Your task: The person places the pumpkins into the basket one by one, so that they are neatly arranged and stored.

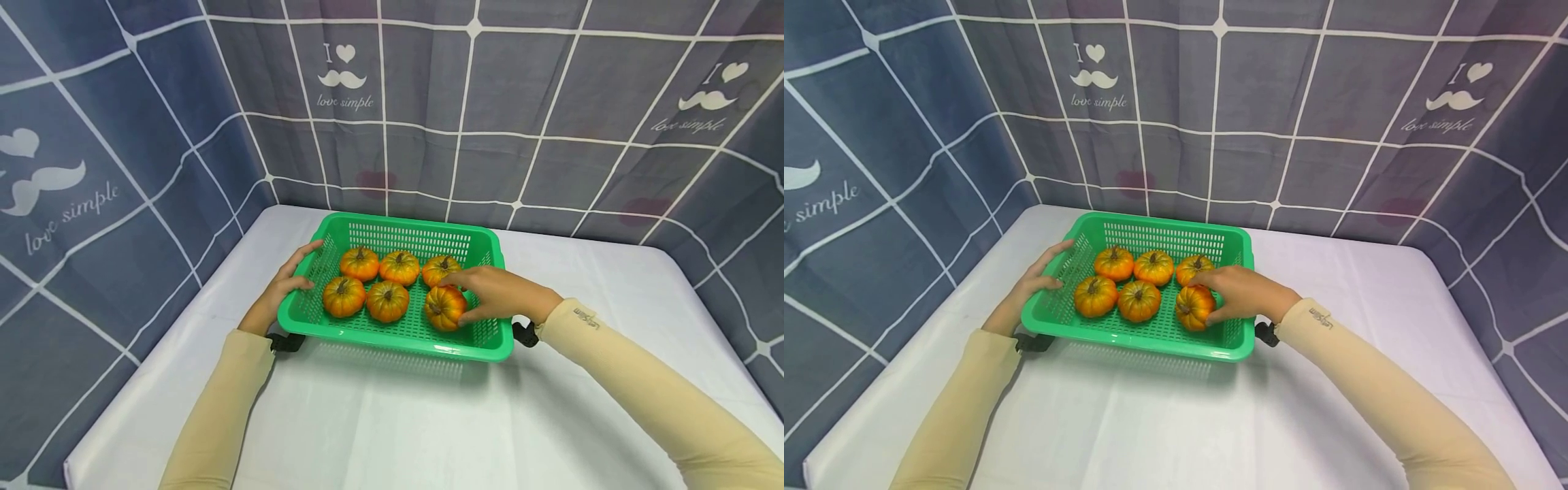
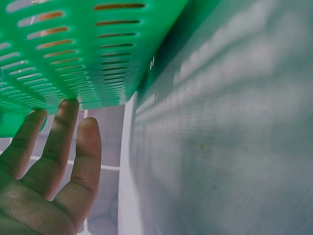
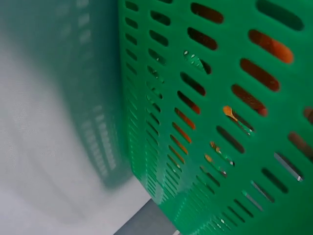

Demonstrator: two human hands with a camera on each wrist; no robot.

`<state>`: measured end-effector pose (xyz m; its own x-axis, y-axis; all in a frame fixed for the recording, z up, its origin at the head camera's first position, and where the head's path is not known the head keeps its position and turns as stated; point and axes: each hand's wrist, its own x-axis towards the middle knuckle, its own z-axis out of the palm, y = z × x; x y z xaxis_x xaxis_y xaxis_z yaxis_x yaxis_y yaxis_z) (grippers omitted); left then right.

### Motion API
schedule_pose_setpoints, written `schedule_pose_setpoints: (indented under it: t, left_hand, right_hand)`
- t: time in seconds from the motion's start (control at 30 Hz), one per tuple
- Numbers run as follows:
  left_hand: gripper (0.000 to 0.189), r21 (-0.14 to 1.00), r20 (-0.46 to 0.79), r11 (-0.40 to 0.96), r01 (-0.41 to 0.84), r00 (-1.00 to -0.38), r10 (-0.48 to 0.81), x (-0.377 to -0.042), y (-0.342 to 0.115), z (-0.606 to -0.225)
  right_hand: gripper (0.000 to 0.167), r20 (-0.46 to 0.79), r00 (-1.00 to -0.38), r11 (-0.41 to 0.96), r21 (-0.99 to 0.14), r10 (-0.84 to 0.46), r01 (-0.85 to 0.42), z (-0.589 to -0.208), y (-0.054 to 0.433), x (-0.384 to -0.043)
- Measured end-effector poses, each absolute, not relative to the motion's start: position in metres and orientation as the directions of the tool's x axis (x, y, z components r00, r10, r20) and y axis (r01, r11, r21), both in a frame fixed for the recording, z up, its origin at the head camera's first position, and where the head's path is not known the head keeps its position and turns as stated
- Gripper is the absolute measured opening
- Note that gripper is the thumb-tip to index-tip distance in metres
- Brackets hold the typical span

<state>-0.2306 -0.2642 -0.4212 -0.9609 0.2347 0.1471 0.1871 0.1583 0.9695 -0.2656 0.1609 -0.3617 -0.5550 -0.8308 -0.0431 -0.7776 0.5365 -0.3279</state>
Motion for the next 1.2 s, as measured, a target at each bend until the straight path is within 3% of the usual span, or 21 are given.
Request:
schedule_pose_setpoints:
  t: [0.33,0.73,1.2]
  left_hand:
    - [0.091,0.967,0.149,0.169,0.190,-0.962,0.229,-0.230,-0.265,-0.422]
    - [0.091,0.966,0.151,0.173,0.193,-0.961,0.231,-0.230,-0.265,-0.422]
    - [0.091,0.960,0.152,0.196,0.198,-0.962,0.227,-0.231,-0.264,-0.420]
  right_hand:
    - [0.067,-0.037,-0.558,0.544,-0.286,-0.829,-0.789,-0.367,0.155,-0.268]
    - [0.071,-0.046,-0.605,0.595,-0.249,-0.795,-0.764,-0.368,0.150,-0.265]
    - [0.072,-0.130,-0.634,0.648,-0.150,-0.762,-0.747,-0.370,0.145,-0.270]
